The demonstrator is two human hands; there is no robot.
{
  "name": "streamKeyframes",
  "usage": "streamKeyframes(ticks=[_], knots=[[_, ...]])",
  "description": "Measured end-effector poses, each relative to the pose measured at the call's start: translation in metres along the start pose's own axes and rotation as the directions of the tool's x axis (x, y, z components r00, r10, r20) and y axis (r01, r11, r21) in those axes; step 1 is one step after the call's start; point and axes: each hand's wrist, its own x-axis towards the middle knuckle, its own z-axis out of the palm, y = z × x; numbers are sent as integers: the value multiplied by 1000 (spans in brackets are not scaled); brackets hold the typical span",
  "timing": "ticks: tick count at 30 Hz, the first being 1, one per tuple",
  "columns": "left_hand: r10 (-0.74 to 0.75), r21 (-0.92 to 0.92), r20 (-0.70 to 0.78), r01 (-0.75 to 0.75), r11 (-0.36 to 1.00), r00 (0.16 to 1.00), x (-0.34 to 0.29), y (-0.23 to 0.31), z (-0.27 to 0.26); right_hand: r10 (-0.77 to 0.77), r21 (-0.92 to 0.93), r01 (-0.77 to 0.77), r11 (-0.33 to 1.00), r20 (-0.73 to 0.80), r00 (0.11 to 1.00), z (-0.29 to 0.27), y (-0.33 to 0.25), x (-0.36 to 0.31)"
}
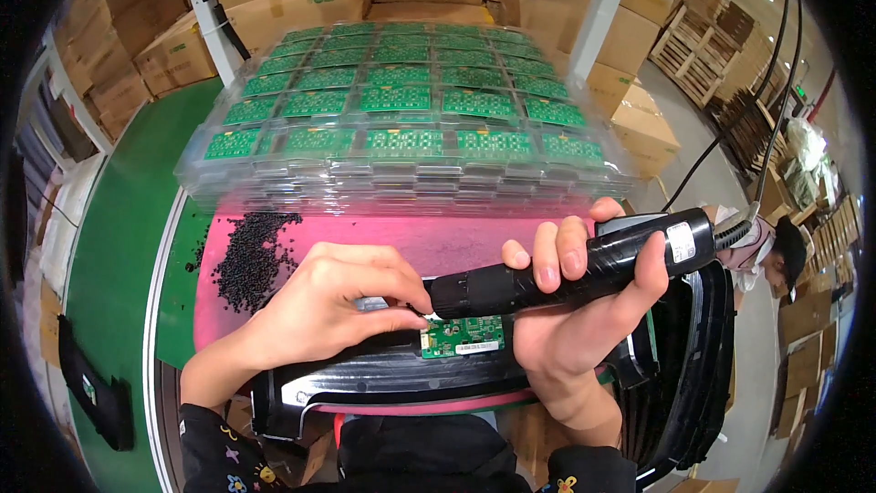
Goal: Assembling electronic circuit boards into plastic housings using an electric screwdriver.
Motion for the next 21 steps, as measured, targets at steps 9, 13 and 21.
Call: streamKeyframes(ticks=[9,13,21], knots=[[126,67,-143,-118,991,982,-1,-16,10,-62,72,56,996,79,995,-7,-10,-7],[-164,-206,-28,155,966,986,1,-21,9,-188,15,191,982,276,943,-13,-21,-14],[-296,-417,42,286,863,954,2,-13,10,-261,-10,310,951,516,816,-10,-19,-19]])
